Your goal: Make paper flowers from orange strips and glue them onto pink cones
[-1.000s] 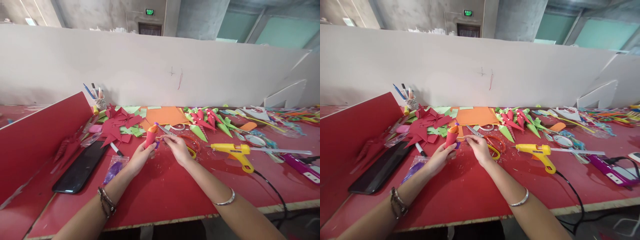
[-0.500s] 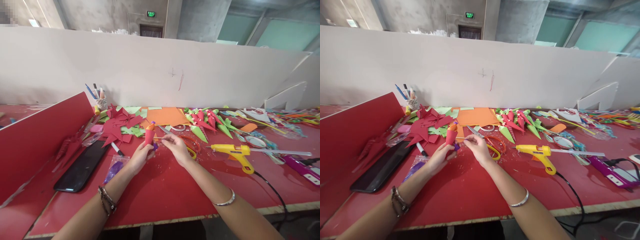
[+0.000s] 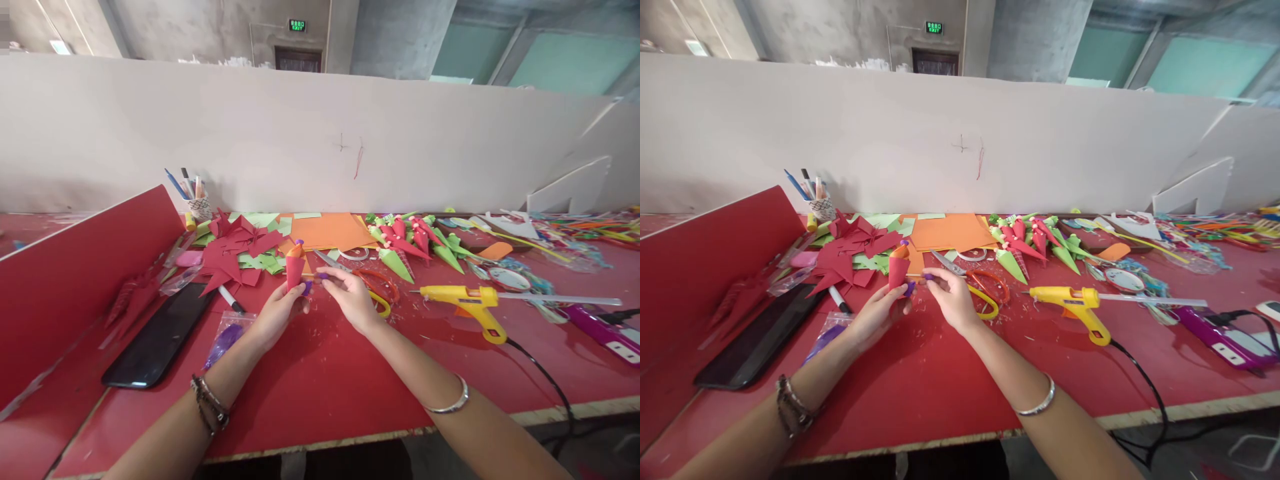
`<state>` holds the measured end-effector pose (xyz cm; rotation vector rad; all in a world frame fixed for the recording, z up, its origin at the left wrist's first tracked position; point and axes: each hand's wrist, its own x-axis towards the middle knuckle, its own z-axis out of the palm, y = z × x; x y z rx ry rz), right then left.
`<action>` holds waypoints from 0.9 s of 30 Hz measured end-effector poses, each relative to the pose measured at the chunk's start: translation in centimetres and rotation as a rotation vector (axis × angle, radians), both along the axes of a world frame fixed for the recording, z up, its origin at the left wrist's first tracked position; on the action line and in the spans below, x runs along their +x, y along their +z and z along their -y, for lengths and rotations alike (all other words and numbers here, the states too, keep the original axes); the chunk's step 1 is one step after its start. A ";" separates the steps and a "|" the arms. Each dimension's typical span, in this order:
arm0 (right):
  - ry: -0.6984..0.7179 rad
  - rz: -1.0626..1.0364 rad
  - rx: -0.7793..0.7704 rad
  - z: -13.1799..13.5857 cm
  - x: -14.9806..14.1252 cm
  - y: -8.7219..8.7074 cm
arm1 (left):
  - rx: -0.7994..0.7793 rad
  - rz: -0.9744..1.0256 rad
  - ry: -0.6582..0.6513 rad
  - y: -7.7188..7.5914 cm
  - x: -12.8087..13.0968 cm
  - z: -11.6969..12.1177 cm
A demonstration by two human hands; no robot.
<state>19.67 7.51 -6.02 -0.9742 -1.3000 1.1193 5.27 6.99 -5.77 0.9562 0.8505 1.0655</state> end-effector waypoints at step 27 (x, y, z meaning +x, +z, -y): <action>0.049 0.428 0.312 0.7 0.2 0.6 | 0.203 -0.166 -0.053 -0.8 -0.2 -0.3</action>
